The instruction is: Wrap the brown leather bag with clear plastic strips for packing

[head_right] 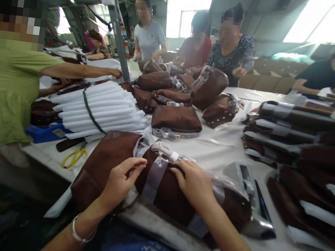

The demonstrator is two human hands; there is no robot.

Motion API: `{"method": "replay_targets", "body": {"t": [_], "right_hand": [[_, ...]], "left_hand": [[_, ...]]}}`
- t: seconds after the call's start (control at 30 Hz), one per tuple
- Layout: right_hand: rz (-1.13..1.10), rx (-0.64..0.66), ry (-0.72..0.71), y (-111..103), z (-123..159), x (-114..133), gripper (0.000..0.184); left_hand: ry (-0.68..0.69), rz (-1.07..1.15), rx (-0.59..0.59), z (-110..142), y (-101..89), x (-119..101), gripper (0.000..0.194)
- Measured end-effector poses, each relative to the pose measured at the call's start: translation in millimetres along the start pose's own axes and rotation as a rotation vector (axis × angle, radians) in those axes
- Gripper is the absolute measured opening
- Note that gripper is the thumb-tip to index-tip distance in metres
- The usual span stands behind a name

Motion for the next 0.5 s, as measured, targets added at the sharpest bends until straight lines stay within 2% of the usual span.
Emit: {"method": "replay_targets", "body": {"t": [0.13,0.23,0.33,0.43,0.5], "right_hand": [[-0.060,0.138,-0.025,29,-36,-37,0.022],[-0.097,0.168,-0.051,55,-49,-59,0.020],[-0.139,0.104,-0.045,70,-42,-65,0.026],[-0.189,-0.020,-0.019,70,-20,-58,0.037],[-0.239,-0.104,-0.036,70,-6,-51,0.034]], "left_hand": [[-0.090,-0.026,0.230,21,24.3,23,0.029],[-0.081,-0.086,0.294,23,36.8,32,0.033],[-0.052,-0.159,0.302,19,42.3,31,0.023],[-0.058,-0.229,0.321,16,45.7,23,0.016],[-0.094,-0.265,0.346,14,48.3,18,0.019]]}}
Point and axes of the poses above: each hand's wrist, its own z-axis away from the middle knuckle, its own y-axis out of the palm, x = y × z, the point moved 4 cm from there along -z, towards the middle knuckle, and after that the axes turned 1 degree about -z, right-handed, at the moved point
